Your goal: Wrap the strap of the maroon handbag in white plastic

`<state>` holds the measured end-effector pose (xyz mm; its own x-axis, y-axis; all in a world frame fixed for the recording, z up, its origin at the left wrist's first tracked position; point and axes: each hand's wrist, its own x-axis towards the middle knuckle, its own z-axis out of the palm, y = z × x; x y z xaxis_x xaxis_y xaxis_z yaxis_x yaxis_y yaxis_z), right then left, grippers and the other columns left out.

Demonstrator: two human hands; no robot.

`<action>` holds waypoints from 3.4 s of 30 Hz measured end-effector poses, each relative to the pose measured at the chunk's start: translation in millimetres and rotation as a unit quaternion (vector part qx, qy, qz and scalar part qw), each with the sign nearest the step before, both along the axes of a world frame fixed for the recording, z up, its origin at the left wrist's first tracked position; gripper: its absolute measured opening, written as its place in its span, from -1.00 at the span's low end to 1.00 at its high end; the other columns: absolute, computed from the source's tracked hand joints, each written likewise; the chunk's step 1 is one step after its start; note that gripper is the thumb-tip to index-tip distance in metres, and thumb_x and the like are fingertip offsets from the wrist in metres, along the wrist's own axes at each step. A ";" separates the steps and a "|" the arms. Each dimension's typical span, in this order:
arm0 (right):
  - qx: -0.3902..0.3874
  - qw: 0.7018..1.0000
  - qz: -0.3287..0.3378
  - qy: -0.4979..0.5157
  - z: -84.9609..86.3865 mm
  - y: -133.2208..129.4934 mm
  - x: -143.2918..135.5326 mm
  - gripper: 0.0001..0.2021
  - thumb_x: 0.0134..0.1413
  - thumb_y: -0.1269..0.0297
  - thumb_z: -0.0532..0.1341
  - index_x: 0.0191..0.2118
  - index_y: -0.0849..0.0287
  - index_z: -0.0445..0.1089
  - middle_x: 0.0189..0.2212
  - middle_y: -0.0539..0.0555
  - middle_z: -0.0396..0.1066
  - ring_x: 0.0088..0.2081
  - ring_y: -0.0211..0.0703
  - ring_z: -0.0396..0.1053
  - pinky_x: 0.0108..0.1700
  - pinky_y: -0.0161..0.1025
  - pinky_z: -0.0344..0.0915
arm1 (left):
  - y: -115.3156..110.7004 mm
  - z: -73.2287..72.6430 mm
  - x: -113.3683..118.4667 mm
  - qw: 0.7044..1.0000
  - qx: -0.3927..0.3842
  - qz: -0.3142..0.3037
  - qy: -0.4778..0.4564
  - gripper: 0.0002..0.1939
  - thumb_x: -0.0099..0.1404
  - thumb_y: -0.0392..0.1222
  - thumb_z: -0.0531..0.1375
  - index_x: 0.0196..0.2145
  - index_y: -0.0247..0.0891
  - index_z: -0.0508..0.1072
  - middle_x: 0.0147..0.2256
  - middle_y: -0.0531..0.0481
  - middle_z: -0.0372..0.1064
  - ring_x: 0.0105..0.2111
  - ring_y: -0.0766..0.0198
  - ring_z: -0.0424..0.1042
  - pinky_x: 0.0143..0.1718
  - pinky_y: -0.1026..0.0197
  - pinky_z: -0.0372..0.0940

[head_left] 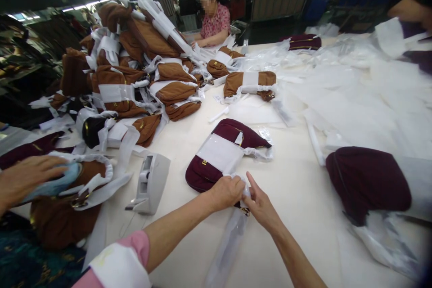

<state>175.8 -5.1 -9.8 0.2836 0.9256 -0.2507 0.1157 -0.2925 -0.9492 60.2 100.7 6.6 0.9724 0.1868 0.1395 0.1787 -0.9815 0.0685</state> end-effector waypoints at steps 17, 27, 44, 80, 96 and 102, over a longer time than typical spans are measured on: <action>-0.018 0.996 -0.028 0.081 -4.5 8.0 11.2 -0.26 -0.16 0.36 0.16 0.20 0.28 -0.11 -0.59 -0.11 0.17 -0.57 -0.35 0.07 -0.53 -0.38 0.08 | 0.2 2.6 11.8 0.993 0.082 -0.090 -0.005 -0.85 0.21 -0.45 -0.02 -0.46 -0.29 0.23 -0.52 0.00 0.25 -0.53 0.25 0.25 -0.46 0.19 0.14; -0.011 0.994 -0.107 0.000 -4.3 4.7 9.4 -0.32 -0.21 0.39 0.15 0.15 0.16 0.05 -0.60 -0.11 0.21 -0.58 -0.34 0.13 -0.55 -0.40 0.13 | 10.7 -1.5 21.0 0.990 0.027 -0.113 -0.079 -0.79 0.21 -0.42 -0.02 -0.55 -0.26 0.23 -0.56 0.04 0.16 -0.58 0.29 0.11 -0.52 0.24 -0.01; 0.026 0.995 -0.071 -0.060 -28.7 -14.5 -2.5 -0.39 0.03 0.27 -0.01 0.22 0.26 -0.16 -0.62 -0.11 0.11 -0.59 -0.29 0.09 -0.49 -0.33 0.11 | -14.6 -1.3 10.9 0.965 -0.249 0.079 -0.016 -0.94 0.09 -0.39 0.05 -0.44 -0.30 0.25 -0.50 0.09 0.22 -0.53 0.42 0.19 -0.51 0.38 0.07; 0.009 0.980 -0.113 -0.161 -28.6 -10.4 -14.2 -0.42 0.09 0.18 -0.11 0.20 0.38 -0.09 -0.49 0.07 0.35 -0.48 -0.15 0.30 -0.43 -0.25 0.23 | -16.6 -0.7 17.0 0.956 -0.248 0.155 0.022 -0.97 0.08 -0.35 0.04 -0.49 -0.29 0.24 -0.57 0.11 0.19 -0.57 0.40 0.18 -0.56 0.36 0.02; 0.022 0.981 -0.168 -0.088 -43.5 -17.3 -18.1 -0.39 0.06 0.10 -0.03 0.19 0.33 -0.05 -0.59 -0.06 0.22 -0.53 -0.22 0.21 -0.45 -0.29 0.21 | -3.5 2.2 2.8 0.930 -0.364 0.043 0.012 -0.77 0.13 -0.15 0.18 -0.27 -0.29 0.30 -0.32 0.02 0.24 -0.50 0.43 0.20 -0.44 0.37 0.14; 0.034 0.997 -0.070 0.006 -26.6 -20.4 -2.0 -0.39 0.06 0.10 0.00 0.20 0.24 -0.08 -0.52 -0.05 0.22 -0.44 -0.23 0.22 -0.34 -0.29 0.22 | 14.8 8.1 13.3 0.933 -0.355 0.001 0.051 -0.84 0.12 -0.17 0.19 -0.40 -0.30 0.32 -0.46 0.09 0.26 -0.48 0.43 0.22 -0.45 0.41 0.12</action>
<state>173.8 -25.5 -36.4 0.4094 0.8919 -0.1921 0.0663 -0.2391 -0.9687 73.5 115.4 14.7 0.9734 0.1995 -0.1131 0.2219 -0.6947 0.6842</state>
